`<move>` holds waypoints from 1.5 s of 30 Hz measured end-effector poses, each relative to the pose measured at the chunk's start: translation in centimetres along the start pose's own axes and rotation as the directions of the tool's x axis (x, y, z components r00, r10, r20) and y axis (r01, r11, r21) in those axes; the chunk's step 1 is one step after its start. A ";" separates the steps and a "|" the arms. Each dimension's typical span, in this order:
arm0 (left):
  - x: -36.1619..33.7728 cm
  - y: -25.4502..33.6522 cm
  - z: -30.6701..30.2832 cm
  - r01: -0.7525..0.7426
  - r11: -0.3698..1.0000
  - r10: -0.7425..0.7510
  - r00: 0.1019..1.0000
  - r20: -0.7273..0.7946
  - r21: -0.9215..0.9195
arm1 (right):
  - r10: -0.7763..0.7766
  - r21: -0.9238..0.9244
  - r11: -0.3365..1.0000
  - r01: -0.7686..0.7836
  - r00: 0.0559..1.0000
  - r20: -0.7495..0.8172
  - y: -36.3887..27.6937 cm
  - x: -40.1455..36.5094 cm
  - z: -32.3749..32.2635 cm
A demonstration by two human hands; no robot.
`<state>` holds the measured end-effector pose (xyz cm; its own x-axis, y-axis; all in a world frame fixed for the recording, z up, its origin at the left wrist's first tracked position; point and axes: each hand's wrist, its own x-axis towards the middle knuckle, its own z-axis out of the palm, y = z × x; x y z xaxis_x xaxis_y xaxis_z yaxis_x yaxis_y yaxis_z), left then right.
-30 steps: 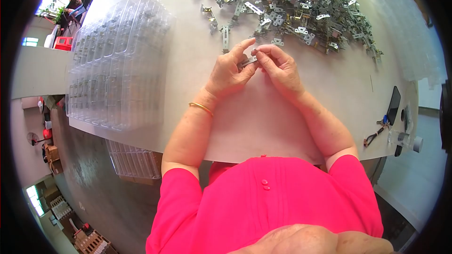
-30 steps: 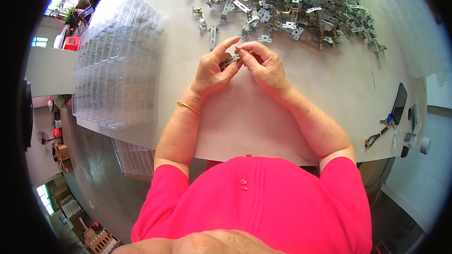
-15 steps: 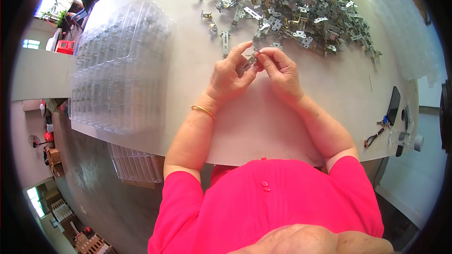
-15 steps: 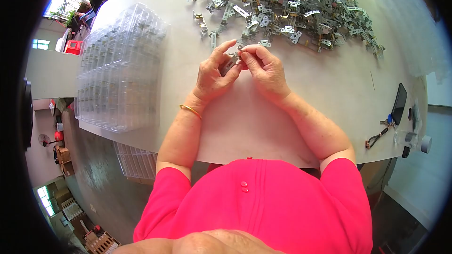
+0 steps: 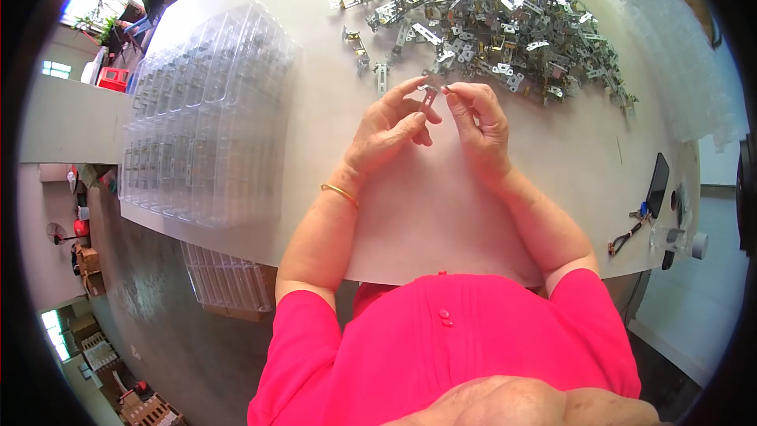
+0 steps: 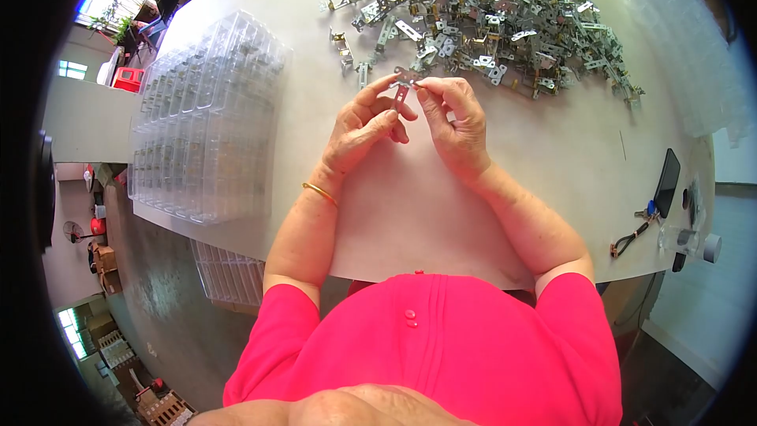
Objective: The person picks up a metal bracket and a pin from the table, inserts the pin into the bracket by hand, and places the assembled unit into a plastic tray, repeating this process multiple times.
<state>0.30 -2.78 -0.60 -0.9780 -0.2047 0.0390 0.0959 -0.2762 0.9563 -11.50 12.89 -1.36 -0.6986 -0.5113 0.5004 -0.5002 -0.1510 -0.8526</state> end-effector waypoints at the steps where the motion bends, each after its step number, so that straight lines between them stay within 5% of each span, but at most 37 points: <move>1: 0.1 -0.3 0.0 -0.042 0.999 0.042 0.999 -0.022 -0.003 | 0.000 -0.018 1.000 0.001 1.000 0.016 -0.4 -0.1 0.0; 8: 0.3 -1.0 0.1 -0.167 0.985 0.171 0.980 -0.102 0.054 | -0.077 -0.128 0.988 0.091 0.991 0.114 -0.9 -0.4 0.5; 14: 0.4 -1.0 0.4 -0.144 0.983 0.160 0.978 -0.137 0.114 | 0.051 -0.134 0.990 -0.037 0.994 0.101 -1.2 -0.6 0.3; 20: 0.3 -1.3 0.6 -0.125 0.961 0.159 0.979 -0.124 0.245 | -0.159 -0.283 0.935 0.215 0.965 0.210 -1.3 -0.1 -0.3; 23: 0.2 -1.5 0.6 -0.130 0.950 0.169 0.978 -0.119 0.283 | 0.010 -0.233 0.972 0.017 0.993 0.114 -1.7 -0.1 -0.1; 27: 0.3 -2.0 0.4 -0.179 0.945 0.216 0.970 -0.111 0.272 | -0.203 -0.310 0.909 0.280 0.944 0.259 -1.5 0.2 -0.1; 31: 0.3 -1.5 0.1 -0.150 0.977 0.172 0.975 -0.142 0.154 | 0.050 -0.245 0.969 -0.007 0.984 0.171 -0.5 -0.4 -0.2; 34: 0.1 -0.7 -0.4 -0.100 0.995 0.101 0.991 -0.084 0.022 | 0.207 0.027 0.977 -0.212 0.971 0.123 0.5 -0.6 -0.4; 38: 0.1 -0.7 -1.0 0.014 0.989 0.002 0.994 0.111 -0.146 | 0.177 0.340 0.918 -0.206 0.978 0.114 0.2 0.0 0.1; 45: -0.4 0.7 -0.2 0.100 0.987 -0.088 0.991 0.098 -0.125 | 0.286 0.341 0.876 -0.341 0.937 0.203 0.5 -0.2 -0.5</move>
<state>0.85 -3.10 0.02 -0.9961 -0.0862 -0.0175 0.0196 -0.4110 0.9114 -11.87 13.33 -1.81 -0.6933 -0.6939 0.1945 -0.0250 -0.2466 -0.9688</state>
